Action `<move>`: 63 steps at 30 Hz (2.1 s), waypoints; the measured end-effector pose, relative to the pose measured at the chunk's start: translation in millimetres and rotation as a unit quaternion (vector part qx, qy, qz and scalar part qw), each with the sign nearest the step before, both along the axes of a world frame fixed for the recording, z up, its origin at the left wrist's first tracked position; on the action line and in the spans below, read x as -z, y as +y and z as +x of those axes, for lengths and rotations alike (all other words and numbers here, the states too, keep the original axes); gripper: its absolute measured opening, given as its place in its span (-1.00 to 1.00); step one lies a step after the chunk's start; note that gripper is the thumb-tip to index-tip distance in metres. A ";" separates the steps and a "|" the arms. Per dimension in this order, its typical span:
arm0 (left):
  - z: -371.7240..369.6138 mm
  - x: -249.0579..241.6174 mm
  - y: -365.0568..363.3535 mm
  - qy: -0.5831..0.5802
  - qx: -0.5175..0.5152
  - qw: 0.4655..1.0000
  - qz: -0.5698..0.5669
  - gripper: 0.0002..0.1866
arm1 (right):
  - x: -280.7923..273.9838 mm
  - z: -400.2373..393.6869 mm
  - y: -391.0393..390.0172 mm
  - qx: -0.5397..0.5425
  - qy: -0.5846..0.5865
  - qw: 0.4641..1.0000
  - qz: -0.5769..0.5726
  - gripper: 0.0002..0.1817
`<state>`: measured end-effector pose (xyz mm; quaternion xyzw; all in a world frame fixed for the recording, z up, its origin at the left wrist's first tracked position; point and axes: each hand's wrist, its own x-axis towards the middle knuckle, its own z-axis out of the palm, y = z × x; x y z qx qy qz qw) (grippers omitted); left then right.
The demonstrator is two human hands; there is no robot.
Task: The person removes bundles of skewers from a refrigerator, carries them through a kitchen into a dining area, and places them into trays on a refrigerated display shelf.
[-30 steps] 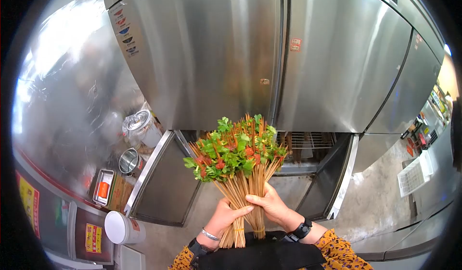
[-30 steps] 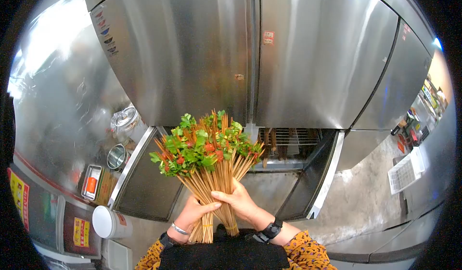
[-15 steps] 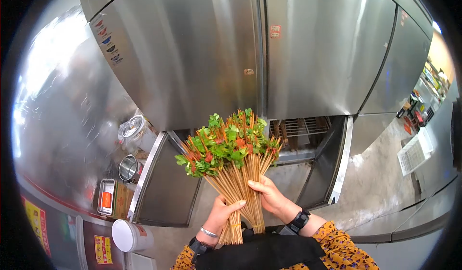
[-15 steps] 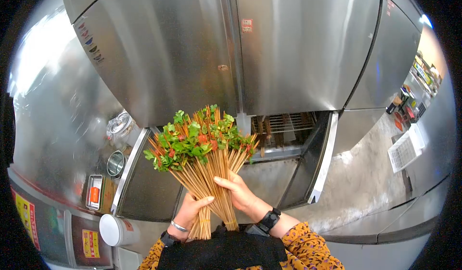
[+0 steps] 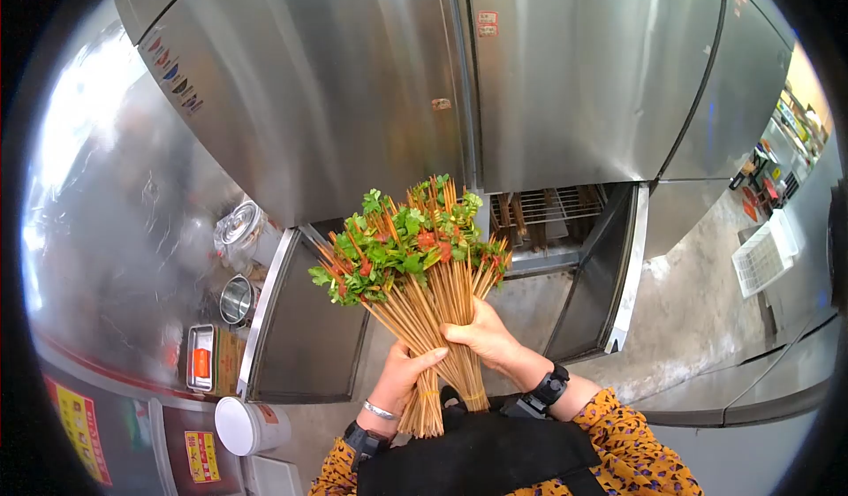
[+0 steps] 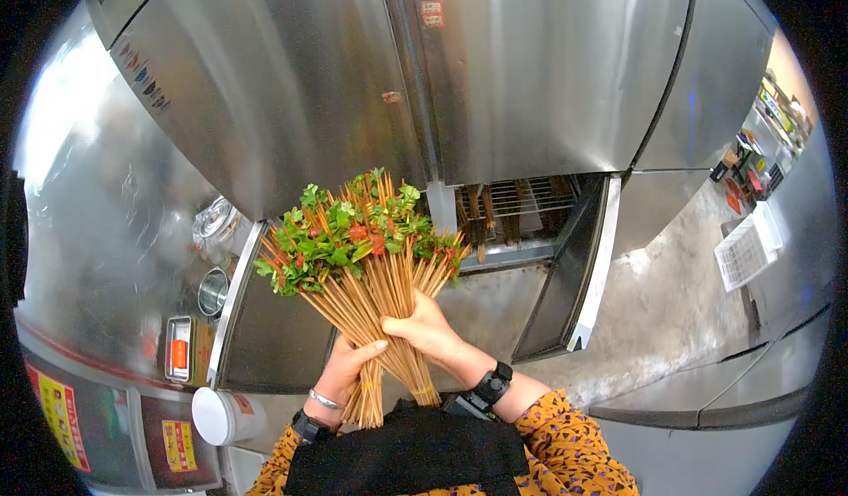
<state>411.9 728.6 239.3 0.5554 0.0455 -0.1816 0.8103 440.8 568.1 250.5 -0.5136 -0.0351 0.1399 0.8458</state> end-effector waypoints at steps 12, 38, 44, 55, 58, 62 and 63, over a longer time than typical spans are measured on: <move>11.3 7.0 -5.9 -0.029 -0.008 0.998 0.050 -0.49 | 8.1 2.1 -3.9 -0.012 0.022 0.999 0.022 -0.67; 30.8 2.6 -9.7 -0.041 0.080 0.995 0.046 -0.64 | 22.2 13.7 -22.0 -0.100 0.046 0.989 0.099 -0.66; 36.4 22.9 -11.9 -0.032 0.024 0.997 0.062 -0.64 | 8.5 -0.9 -11.2 -0.015 0.051 0.995 0.081 -0.52; 37.1 8.6 -12.0 0.002 0.055 0.997 0.046 -0.45 | 10.5 -8.3 7.3 0.085 0.026 0.994 0.065 -0.51; 42.1 9.3 -9.0 -0.016 0.066 0.996 0.063 -0.47 | 3.4 -2.6 5.9 0.040 0.060 0.991 0.109 -0.57; 52.0 -6.3 -5.3 -0.009 0.053 0.995 0.089 -0.50 | 2.7 7.0 14.5 0.027 0.061 0.986 0.155 -0.58; 53.7 -8.8 -1.7 0.006 0.055 0.994 0.092 -0.52 | 1.4 7.8 15.5 0.026 0.062 0.986 0.155 -0.58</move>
